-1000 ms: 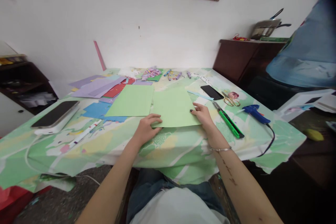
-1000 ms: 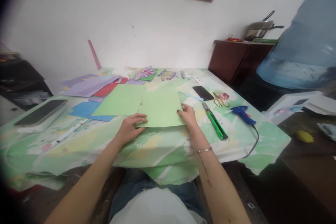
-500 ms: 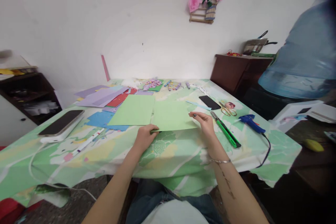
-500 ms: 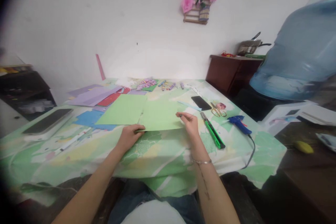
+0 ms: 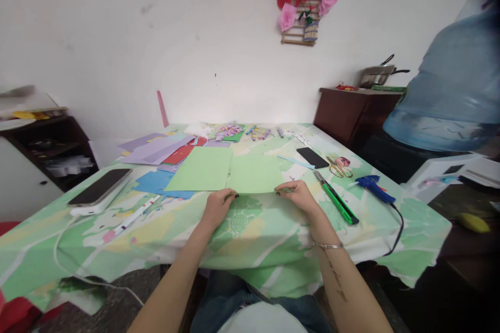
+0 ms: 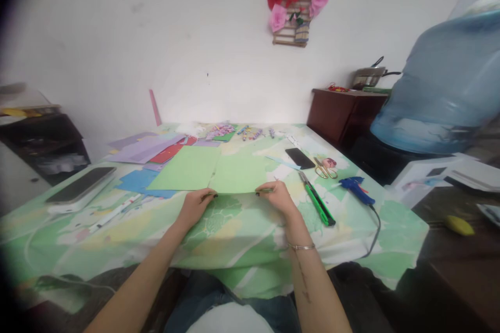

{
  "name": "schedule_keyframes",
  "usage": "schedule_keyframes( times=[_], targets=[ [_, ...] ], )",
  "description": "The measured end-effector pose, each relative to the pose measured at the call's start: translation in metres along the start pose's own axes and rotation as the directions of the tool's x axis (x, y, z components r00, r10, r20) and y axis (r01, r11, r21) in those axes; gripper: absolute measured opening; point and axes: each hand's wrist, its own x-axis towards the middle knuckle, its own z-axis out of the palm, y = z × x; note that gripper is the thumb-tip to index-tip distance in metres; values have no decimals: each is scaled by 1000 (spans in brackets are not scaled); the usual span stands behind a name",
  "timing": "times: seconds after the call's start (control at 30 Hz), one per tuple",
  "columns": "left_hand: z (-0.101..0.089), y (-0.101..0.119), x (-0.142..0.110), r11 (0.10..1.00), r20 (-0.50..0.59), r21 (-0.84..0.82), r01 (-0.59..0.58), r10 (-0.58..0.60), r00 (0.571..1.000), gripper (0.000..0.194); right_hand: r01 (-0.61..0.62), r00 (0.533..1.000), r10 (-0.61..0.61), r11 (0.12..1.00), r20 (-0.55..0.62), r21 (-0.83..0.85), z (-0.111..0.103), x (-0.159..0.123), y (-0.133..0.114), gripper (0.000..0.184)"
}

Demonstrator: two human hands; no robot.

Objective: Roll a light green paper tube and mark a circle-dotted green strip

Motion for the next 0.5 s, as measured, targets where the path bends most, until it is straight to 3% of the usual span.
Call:
schedule_keyframes(
  times=[0.13,0.23,0.3,0.4,0.5],
  targets=[
    [2,-2,1,996,-36,-62,57,-59,998,17,-63,992,61,998,-106,-8,-2,4,14,17],
    [2,-1,1,970,-72,-197,140,-157,985,38,-88,991,87,996,-101,-11,-3,6,19,18],
    [2,0,2,950,-73,-263,169,-194,978,40,-98,990,96,995,-106,-15,-3,6,20,18],
    [1,0,2,948,-49,-272,166,-186,981,31,-114,986,109,993,-129,-27,-3,6,23,19],
    [2,-2,2,959,-71,-239,155,-176,982,38,-127,981,119,991,-155,-42,-4,7,27,21]
  ],
)
